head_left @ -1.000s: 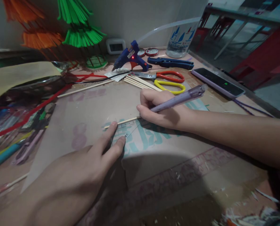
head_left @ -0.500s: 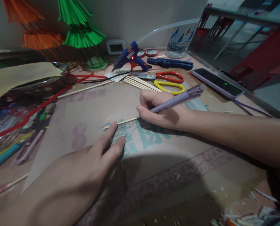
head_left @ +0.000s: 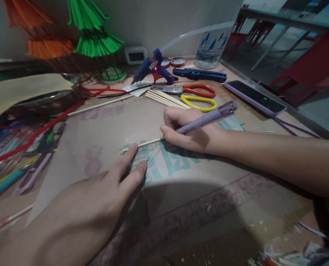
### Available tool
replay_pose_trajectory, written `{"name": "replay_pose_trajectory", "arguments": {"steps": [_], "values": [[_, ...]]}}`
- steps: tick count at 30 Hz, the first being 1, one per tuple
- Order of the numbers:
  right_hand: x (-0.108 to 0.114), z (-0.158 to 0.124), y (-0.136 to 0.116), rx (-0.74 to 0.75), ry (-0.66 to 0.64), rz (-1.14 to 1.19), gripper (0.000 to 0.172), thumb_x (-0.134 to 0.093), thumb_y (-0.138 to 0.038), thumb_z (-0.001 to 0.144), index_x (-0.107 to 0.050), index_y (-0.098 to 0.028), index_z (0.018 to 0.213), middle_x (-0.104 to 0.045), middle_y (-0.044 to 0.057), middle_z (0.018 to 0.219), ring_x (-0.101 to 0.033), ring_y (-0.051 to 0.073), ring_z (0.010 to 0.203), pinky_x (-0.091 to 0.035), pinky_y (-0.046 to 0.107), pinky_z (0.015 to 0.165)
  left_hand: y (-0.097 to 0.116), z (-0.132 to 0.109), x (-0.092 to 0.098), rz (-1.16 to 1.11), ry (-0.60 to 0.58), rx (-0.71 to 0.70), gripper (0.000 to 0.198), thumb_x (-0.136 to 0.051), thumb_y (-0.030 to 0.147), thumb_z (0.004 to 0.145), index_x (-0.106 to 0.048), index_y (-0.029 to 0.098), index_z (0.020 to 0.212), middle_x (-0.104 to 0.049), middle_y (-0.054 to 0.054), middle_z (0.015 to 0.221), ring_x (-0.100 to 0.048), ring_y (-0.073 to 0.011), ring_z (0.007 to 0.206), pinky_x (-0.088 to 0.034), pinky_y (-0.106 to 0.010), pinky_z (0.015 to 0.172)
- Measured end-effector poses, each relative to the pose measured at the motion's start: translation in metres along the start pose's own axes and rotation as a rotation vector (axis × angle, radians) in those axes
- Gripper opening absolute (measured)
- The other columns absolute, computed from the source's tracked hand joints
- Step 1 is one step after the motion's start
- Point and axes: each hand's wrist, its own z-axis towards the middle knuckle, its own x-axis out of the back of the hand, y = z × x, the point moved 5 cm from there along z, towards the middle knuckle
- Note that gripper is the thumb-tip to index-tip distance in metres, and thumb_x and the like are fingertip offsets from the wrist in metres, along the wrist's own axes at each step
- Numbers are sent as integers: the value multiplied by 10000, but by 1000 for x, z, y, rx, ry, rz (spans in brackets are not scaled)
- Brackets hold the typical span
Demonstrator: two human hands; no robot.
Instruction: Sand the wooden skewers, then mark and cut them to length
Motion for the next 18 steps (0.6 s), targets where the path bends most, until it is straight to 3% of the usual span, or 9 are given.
{"name": "replay_pose_trajectory", "arguments": {"steps": [7,12,18], "values": [[1,0,-3,-20,-6,1,267,-561,-203,882,-376,-230,692,-470,-34,644,-453,114,612,-358,279,588,2,1,-1,4,4,5,833,-332,39,932,-131,407,1652,-361,-25,1683,-704,-313,1211,-670,-450,897],[2,0,-1,-53,33,-7,271,-589,-213,879,-393,-231,692,-480,-38,633,-454,118,608,-368,283,587,0,3,1,-33,-3,24,829,-307,34,946,-107,414,1655,-343,-11,1688,-675,-304,1265,-647,-463,966],[3,0,0,-46,46,-1,279,-591,-205,885,-388,-234,695,-477,-38,635,-454,122,610,-371,285,590,-2,1,1,-165,46,36,808,-324,30,906,-277,412,1618,-407,4,1661,-716,-294,1191,-661,-439,923]]}}
